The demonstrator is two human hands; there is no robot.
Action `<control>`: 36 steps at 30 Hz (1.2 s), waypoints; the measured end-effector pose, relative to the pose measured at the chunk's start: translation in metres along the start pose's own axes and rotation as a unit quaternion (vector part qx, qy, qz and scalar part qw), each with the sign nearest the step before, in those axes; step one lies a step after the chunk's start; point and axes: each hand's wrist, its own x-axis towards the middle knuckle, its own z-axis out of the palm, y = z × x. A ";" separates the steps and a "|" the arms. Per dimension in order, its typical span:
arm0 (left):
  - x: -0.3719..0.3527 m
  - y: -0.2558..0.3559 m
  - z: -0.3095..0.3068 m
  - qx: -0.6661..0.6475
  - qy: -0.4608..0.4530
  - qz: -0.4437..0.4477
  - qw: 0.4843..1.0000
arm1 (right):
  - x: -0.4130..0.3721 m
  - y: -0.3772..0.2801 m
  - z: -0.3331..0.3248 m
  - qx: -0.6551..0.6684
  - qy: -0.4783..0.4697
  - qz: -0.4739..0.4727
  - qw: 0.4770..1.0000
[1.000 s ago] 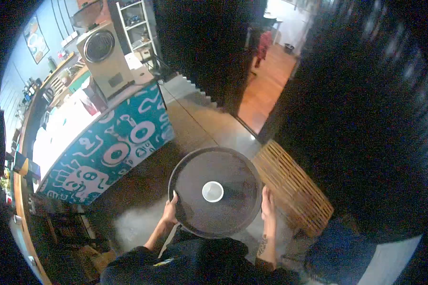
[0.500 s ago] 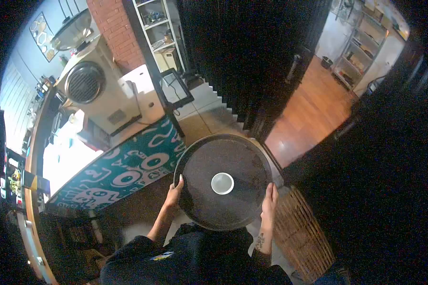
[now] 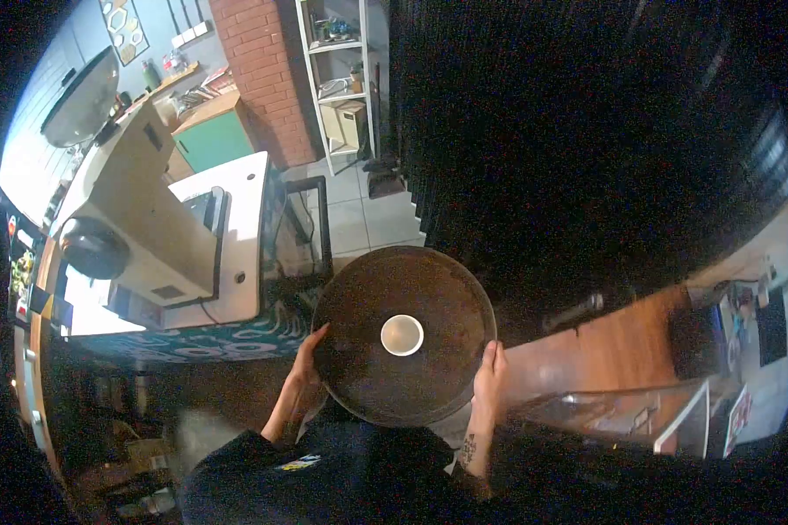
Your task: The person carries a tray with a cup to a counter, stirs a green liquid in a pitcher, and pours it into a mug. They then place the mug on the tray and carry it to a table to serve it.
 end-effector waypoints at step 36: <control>0.529 0.357 0.063 0.067 0.311 0.232 0.919 | 0.485 -0.205 0.644 -0.034 -0.329 -0.035 0.943</control>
